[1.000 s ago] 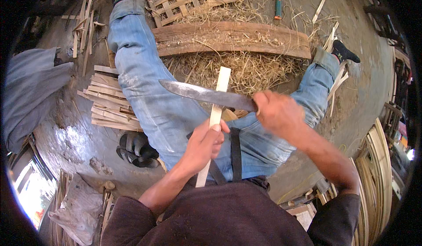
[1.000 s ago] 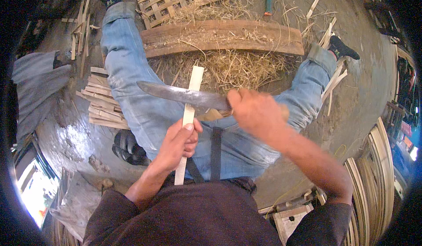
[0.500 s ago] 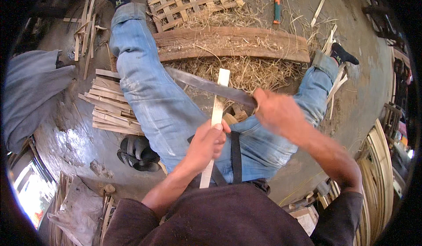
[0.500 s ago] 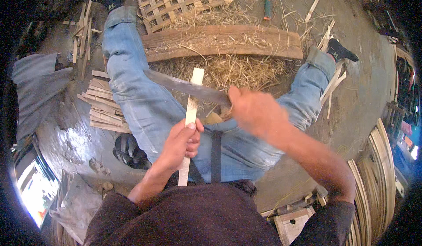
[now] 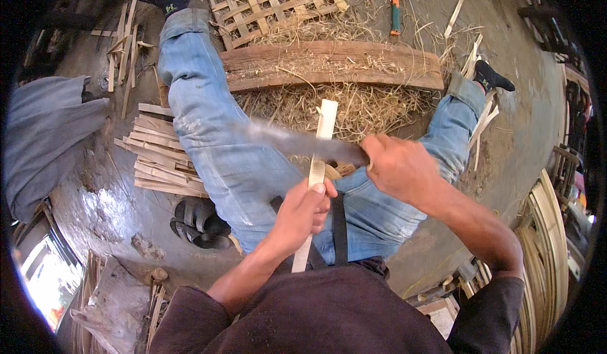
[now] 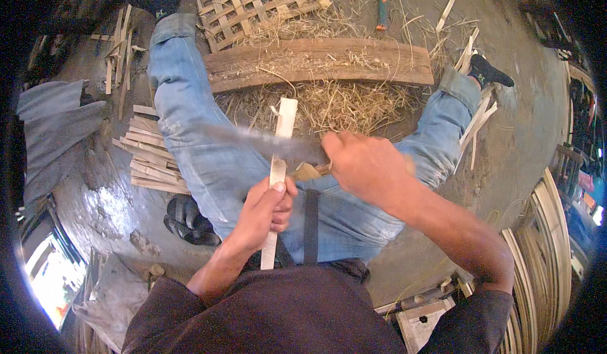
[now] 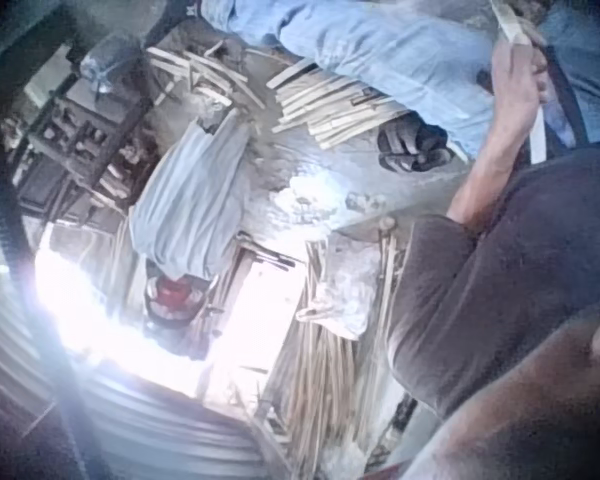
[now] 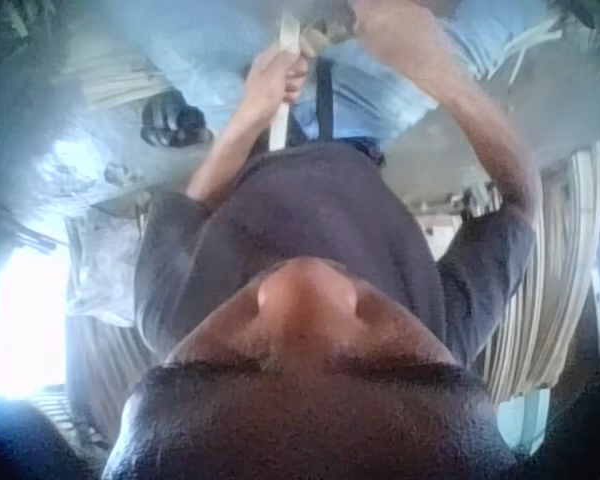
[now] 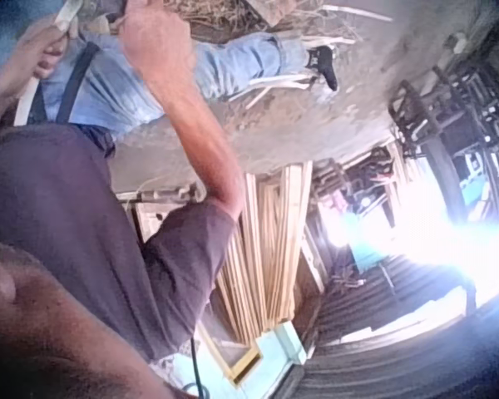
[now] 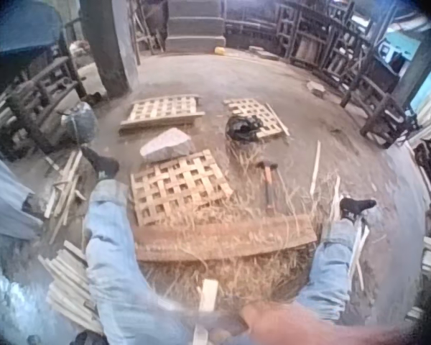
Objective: The person sits on the floor and uses a curved knife to shave thin strips from a narrow wooden stick. They repeatedly draw the blade along the stick to remove shavings, occasionally pausing to inspect the edges and adjust their grip.
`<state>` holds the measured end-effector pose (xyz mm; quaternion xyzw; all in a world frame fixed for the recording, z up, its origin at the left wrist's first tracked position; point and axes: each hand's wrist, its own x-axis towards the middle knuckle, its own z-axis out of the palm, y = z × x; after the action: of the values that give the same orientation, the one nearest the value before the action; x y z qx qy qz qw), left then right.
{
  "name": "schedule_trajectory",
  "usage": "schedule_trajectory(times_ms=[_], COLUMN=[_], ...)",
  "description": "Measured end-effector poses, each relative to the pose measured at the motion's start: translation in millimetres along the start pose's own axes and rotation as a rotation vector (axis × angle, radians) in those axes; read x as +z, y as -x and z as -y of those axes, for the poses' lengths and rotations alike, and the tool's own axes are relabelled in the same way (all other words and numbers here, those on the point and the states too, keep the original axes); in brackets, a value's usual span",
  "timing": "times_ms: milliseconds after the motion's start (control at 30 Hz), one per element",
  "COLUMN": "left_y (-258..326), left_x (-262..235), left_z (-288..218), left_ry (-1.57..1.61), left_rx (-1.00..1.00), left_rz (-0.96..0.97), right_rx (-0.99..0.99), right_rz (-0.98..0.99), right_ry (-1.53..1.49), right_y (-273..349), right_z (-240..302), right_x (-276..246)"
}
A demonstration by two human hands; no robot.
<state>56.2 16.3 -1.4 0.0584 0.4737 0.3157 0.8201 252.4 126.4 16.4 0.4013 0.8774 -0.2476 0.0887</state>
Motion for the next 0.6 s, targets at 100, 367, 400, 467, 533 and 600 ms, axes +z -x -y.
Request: schedule_trajectory(times_ms=[100, 367, 400, 467, 533, 600], left_y=[0, 4, 3, 4, 1, 0], left_x=[2, 3, 0, 1, 0, -4], left_z=[-6, -2, -2, -1, -3, 0], left_ry=[-0.026, 0.004, 0.007, 0.015, 0.022, 0.044], left_rx=[0.039, 0.027, 0.034, 0.033, 0.036, 0.011], left_rz=[0.029, 0.065, 0.059, 0.026, 0.019, 0.003], right_rx=[0.137, 0.298, 0.255, 0.032, -0.086, 0.166], right_rz=[-0.078, -0.151, -0.188, -0.081, -0.020, -0.074], right_ry=[0.116, 0.046, 0.021, 0.011, 0.098, -0.003], right_y=[-16, -14, -13, 4, 13, -2], right_z=[-35, -53, -48, -28, -9, -34], right_x=[-4, -11, -16, -5, -6, -2])
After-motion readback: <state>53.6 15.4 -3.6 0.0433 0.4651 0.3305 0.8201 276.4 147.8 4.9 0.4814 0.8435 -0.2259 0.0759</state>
